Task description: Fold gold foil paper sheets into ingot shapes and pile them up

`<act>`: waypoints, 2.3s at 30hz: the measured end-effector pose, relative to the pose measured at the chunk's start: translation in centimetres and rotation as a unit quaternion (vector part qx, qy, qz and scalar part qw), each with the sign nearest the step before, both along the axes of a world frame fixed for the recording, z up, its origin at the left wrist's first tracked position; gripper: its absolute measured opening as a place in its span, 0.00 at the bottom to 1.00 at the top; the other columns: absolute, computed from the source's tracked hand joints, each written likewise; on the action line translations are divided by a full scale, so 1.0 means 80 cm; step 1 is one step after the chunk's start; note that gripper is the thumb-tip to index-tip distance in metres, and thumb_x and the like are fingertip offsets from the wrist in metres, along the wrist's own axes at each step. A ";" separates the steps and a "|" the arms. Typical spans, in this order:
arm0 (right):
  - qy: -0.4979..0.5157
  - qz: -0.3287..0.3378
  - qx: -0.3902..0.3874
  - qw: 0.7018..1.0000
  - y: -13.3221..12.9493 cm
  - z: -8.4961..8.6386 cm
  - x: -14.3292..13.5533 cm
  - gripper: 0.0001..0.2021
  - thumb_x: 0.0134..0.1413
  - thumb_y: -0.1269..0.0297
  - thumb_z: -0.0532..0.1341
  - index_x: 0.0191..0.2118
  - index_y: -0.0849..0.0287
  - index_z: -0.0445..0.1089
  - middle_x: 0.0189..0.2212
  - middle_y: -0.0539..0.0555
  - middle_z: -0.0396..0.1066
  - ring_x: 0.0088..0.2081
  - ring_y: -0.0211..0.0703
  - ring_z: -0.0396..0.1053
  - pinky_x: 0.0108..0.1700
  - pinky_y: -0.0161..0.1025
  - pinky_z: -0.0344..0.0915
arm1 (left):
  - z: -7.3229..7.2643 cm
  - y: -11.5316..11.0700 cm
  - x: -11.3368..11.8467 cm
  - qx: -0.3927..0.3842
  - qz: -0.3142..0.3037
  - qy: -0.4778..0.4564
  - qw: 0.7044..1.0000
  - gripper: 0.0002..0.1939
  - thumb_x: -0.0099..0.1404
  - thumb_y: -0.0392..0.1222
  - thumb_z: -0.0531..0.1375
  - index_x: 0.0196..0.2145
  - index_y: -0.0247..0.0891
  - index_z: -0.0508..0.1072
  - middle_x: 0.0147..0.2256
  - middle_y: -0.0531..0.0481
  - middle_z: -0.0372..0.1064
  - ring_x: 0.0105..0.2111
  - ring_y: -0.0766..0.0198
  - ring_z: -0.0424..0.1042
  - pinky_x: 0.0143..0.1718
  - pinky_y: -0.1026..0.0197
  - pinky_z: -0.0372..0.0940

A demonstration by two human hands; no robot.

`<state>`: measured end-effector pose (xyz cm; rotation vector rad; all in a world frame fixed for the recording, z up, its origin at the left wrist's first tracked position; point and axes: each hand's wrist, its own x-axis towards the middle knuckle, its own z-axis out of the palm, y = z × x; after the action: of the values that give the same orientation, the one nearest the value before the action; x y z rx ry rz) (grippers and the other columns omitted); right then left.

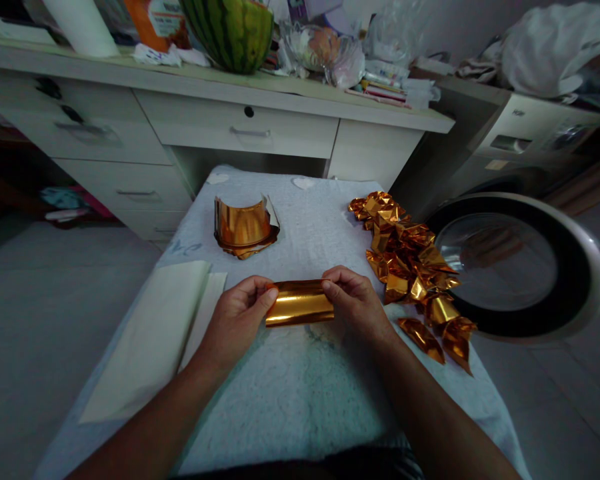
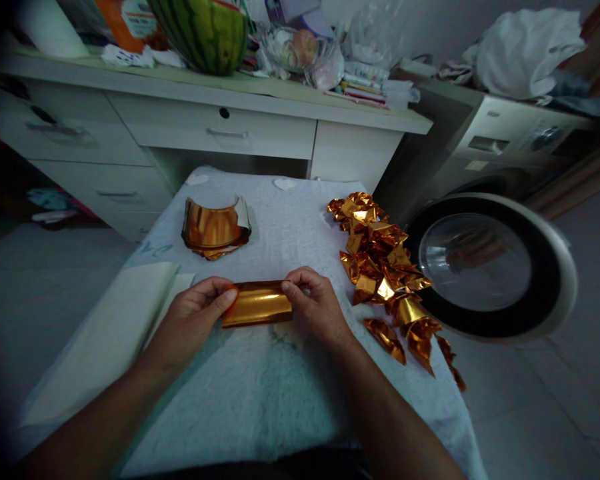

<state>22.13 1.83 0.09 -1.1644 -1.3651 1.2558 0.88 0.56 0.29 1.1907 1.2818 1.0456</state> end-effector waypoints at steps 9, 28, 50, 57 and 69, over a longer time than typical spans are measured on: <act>-0.069 -0.016 0.066 0.995 0.000 0.007 0.000 0.08 0.57 0.60 0.61 0.30 0.57 0.69 0.29 0.50 0.66 0.34 0.40 0.64 0.37 0.37 0.59 | -0.004 0.000 0.000 0.016 0.006 0.023 1.000 0.10 0.62 0.47 0.61 0.32 0.37 0.71 0.28 0.55 0.65 0.29 0.67 0.65 0.31 0.65 0.59; -0.418 -0.075 0.126 0.897 0.001 -0.012 -0.020 0.04 0.53 0.67 0.64 0.28 0.56 0.72 0.39 0.55 0.69 0.45 0.51 0.59 0.48 0.48 0.54 | -0.014 -0.003 -0.003 0.111 -0.037 0.327 0.938 0.03 0.64 0.39 0.55 0.35 0.41 0.68 0.26 0.55 0.68 0.28 0.62 0.69 0.31 0.61 0.59; -0.455 -0.065 0.111 0.881 0.001 -0.019 -0.024 0.04 0.52 0.66 0.64 0.28 0.57 0.72 0.41 0.56 0.68 0.45 0.52 0.59 0.47 0.49 0.54 | -0.003 -0.007 0.018 0.312 -0.241 0.452 0.800 0.09 0.68 0.35 0.55 0.45 0.39 0.71 0.45 0.46 0.73 0.45 0.55 0.70 0.49 0.48 0.63; -0.461 -0.068 0.103 0.879 0.003 -0.022 -0.023 0.03 0.51 0.65 0.64 0.30 0.56 0.70 0.41 0.55 0.67 0.45 0.52 0.59 0.48 0.48 0.54 | -0.016 -0.015 0.023 0.336 -0.245 0.490 0.766 0.13 0.68 0.31 0.54 0.49 0.36 0.71 0.51 0.44 0.71 0.51 0.53 0.67 0.51 0.48 0.66; -0.468 -0.098 0.100 0.873 0.004 -0.022 -0.024 0.09 0.50 0.65 0.62 0.39 0.57 0.66 0.40 0.56 0.66 0.45 0.53 0.60 0.48 0.48 0.55 | -0.020 -0.022 0.027 0.351 -0.231 0.525 0.740 0.15 0.68 0.37 0.56 0.53 0.40 0.69 0.54 0.47 0.69 0.53 0.49 0.64 0.50 0.46 0.65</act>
<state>20.22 2.12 -1.68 -1.8063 -1.9261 0.3378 3.04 -1.20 -1.34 2.7856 1.2411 0.3981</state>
